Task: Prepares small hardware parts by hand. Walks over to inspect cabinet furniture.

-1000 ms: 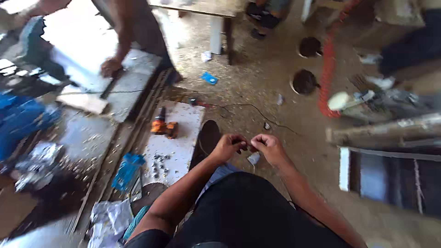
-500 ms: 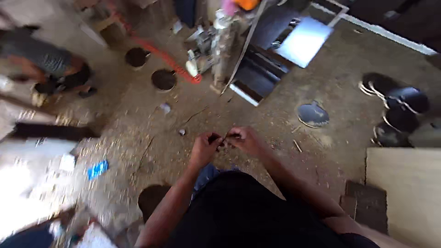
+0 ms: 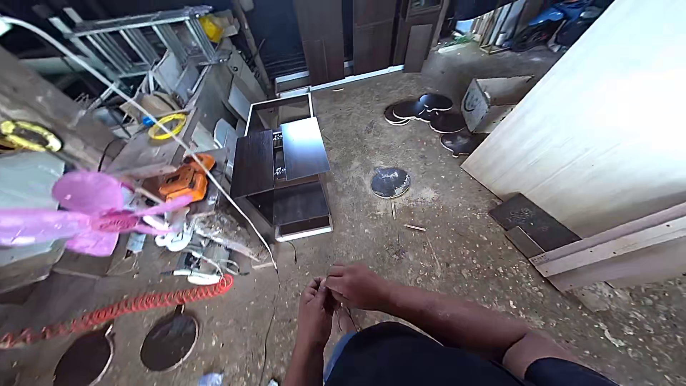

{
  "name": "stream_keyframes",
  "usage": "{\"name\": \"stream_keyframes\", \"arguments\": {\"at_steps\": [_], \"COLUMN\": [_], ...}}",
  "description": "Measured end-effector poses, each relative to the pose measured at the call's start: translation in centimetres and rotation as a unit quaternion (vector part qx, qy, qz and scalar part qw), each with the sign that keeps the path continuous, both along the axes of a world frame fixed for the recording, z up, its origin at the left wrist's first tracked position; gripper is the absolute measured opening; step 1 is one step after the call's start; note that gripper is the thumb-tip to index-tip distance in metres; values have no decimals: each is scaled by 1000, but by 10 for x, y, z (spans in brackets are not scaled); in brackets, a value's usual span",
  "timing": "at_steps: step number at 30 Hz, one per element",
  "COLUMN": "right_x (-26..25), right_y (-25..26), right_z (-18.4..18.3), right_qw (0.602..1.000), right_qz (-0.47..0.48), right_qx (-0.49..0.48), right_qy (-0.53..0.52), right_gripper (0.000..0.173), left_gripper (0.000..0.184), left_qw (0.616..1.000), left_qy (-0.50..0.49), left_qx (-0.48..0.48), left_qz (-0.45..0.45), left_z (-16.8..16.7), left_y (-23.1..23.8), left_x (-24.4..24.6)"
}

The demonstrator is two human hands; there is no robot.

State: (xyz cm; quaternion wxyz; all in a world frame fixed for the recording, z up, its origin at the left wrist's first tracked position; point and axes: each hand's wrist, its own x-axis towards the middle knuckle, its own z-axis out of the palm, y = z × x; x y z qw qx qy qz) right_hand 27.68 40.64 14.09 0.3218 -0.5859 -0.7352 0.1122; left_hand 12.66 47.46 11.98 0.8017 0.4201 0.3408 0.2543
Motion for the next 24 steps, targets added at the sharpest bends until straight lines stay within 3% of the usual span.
{"name": "stream_keyframes", "arguments": {"at_steps": [6, 13, 16, 18, 20, 22, 24], "right_x": [70, 199, 276, 335, 396, 459, 520], "right_y": [79, 107, 115, 120, 127, 139, 158], "right_z": [3, -17, -23, -32, -36, -28, -21], "right_qw": [983, 958, 941, 925, 871, 736, 589], "right_qz": [-120, -244, -307, -348, -381, -400, -364], "right_qx": [85, 85, 129, 139, 122, 48, -43], "right_qy": [-112, -126, -66, 66, 286, 544, 721], "right_gripper": [11, 13, 14, 17, 22, 31, 53], "left_gripper": [14, 25, 25, 23, 19, 10, 11], "left_qw": [992, 971, 971, 974, 984, 975, 912], "left_qy": [2, -15, -26, -35, -30, -1, 56], "left_qx": [-124, -220, -208, -189, -111, 67, 273], "left_qz": [6, -90, -116, -121, -137, -210, -301], "left_z": [17, 18, 8, 6, 4, 3, 10], "left_y": [103, 164, 179, 185, 193, 203, 221], "left_x": [110, 283, 375, 437, 496, 550, 601]}}
